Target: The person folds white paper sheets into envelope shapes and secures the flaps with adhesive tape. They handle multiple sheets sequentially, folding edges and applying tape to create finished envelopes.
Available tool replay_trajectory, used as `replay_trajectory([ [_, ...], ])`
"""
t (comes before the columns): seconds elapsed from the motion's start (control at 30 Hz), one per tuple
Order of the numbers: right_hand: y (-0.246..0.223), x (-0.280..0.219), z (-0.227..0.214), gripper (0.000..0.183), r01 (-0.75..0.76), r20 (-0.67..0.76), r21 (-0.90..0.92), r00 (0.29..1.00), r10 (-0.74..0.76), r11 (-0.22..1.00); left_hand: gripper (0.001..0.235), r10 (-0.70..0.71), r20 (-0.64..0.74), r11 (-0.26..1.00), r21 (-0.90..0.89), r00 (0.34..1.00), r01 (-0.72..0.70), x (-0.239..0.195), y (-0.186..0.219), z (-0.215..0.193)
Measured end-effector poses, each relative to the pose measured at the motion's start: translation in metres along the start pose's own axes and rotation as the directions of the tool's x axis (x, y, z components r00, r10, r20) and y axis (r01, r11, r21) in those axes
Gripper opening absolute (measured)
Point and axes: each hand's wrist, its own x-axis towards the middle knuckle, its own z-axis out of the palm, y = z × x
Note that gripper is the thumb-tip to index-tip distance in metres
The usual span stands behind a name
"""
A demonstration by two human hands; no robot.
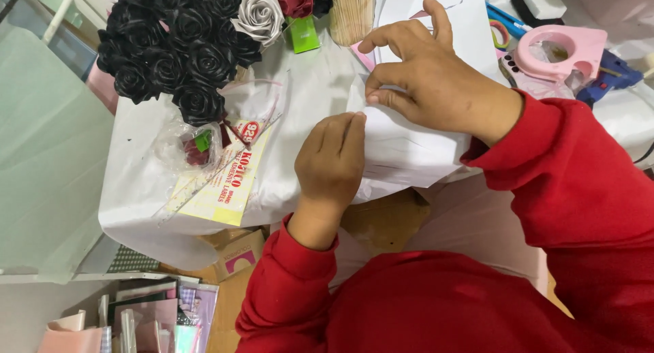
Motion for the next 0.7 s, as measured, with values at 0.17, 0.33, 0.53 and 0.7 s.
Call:
replay_trajectory([
  [0.17, 0.003, -0.001, 0.002, 0.008, -0.029, -0.003, 0.021, 1.000, 0.029, 0.999, 0.009, 0.037, 0.022, 0.999, 0.013, 0.999, -0.037, 0.002, 0.000, -0.003],
  [0.33, 0.005, -0.001, 0.004, 0.011, -0.082, 0.011, 0.068, 0.997, 0.082, 0.994, 0.009, 0.037, 0.048, 0.999, 0.020, 0.998, -0.038, 0.000, 0.000, -0.004],
  [0.53, 0.008, -0.011, -0.019, 0.011, -0.258, -0.096, 0.190, 0.956, 0.279, 0.947, 0.012, 0.034, 0.040, 0.999, -0.030, 0.999, -0.033, 0.002, -0.001, -0.004],
  [0.7, 0.006, -0.067, -0.056, 0.011, -0.165, -0.380, 0.050, 0.909, 0.171, 0.985, 0.003, -0.165, 0.094, 0.978, -0.117, 0.982, 0.175, -0.015, -0.006, 0.006],
])
